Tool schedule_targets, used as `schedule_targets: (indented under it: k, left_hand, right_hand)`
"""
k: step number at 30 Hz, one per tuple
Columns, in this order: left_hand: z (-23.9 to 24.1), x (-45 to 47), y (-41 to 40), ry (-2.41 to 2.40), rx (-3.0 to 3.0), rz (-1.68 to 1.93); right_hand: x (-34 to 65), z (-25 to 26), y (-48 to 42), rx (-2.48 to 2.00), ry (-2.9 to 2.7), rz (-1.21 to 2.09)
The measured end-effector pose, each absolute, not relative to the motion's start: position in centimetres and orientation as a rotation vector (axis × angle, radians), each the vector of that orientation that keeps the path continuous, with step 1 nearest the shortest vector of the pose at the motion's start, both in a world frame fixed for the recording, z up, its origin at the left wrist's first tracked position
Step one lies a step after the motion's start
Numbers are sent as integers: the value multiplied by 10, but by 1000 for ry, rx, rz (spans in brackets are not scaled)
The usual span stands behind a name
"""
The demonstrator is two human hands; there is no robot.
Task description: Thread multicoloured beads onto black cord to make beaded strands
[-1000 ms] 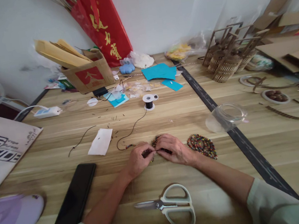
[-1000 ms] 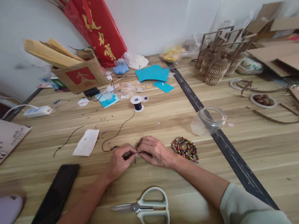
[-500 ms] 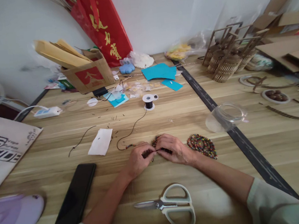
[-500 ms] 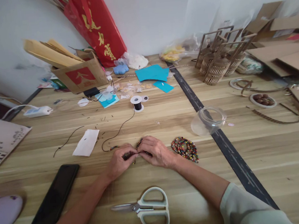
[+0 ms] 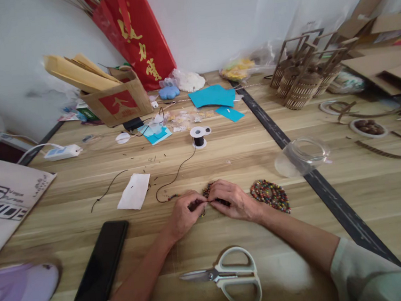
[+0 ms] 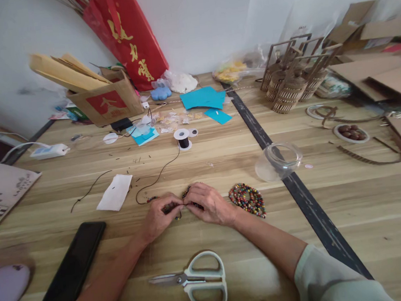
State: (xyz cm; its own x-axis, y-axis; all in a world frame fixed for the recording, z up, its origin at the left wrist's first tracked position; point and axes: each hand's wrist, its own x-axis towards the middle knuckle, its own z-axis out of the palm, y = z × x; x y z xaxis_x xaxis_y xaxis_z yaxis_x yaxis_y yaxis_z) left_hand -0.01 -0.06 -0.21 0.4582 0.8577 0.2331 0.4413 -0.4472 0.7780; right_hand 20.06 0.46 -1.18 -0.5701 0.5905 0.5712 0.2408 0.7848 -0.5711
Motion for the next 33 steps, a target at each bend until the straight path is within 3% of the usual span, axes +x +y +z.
schedule_targets:
  k: [33]
  left_hand:
    - [0, 1, -2, 1102, 2051, 811]
  right_hand:
    - [201, -9, 4, -629, -2199, 584]
